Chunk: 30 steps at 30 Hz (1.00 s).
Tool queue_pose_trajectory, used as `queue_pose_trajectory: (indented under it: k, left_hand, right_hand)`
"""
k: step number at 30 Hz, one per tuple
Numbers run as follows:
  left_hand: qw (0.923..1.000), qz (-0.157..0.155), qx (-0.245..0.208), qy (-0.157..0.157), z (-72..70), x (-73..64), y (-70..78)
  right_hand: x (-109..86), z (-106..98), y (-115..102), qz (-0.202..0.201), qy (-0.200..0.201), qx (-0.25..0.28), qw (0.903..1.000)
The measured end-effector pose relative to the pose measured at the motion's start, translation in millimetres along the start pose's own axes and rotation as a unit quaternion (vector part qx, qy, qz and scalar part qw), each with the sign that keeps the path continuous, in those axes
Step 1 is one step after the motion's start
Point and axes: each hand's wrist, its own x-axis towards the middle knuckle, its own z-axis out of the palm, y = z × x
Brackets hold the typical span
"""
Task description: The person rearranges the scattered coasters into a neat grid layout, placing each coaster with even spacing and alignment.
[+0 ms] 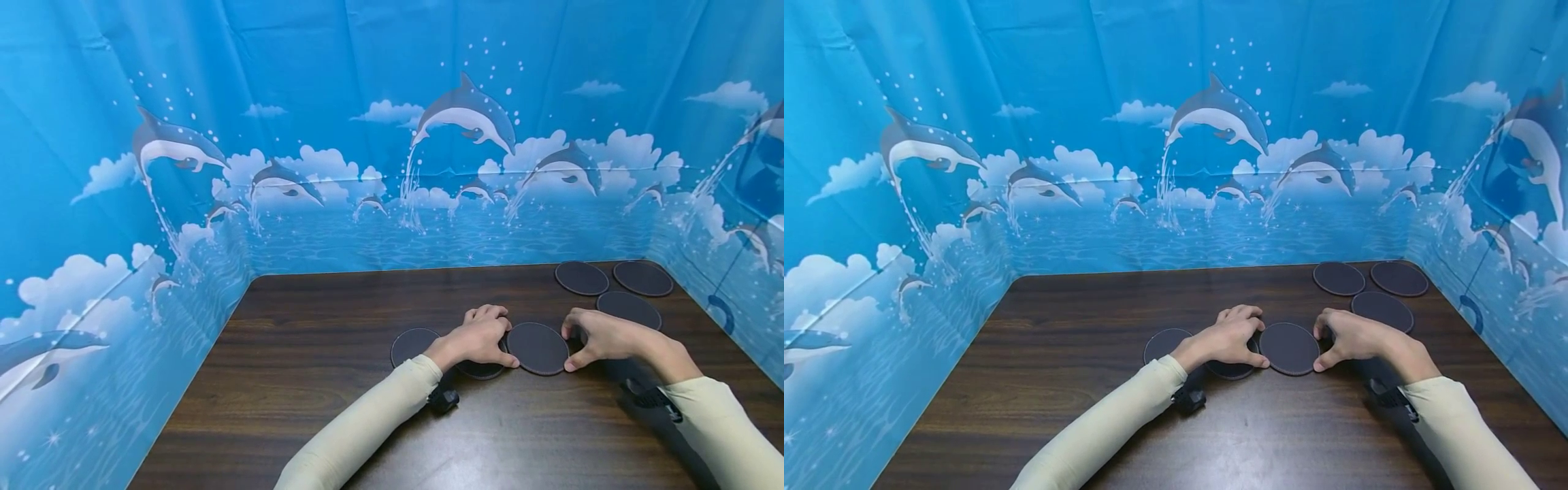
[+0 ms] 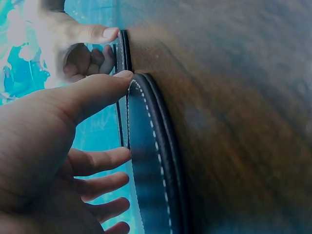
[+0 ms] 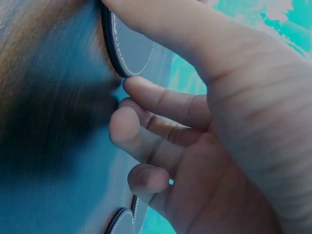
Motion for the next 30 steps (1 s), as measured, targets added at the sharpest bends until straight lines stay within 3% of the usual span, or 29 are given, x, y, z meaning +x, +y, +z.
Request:
queue_pose_trajectory:
  k: [13, 30]
  left_hand:
    - [0.9997, 0.009, -0.022, 0.002, 1.4, -3.1, -1.5]
    - [0.9998, 0.013, -0.015, 0.000, -0.2, -0.4, -2.8]
  right_hand:
    - [2.5, 0.7, -7.1, 0.017, -0.011, -0.017, 0.9997]
    - [2.7, -1.1, -9.1, 0.033, -0.010, -0.035, 0.9988]
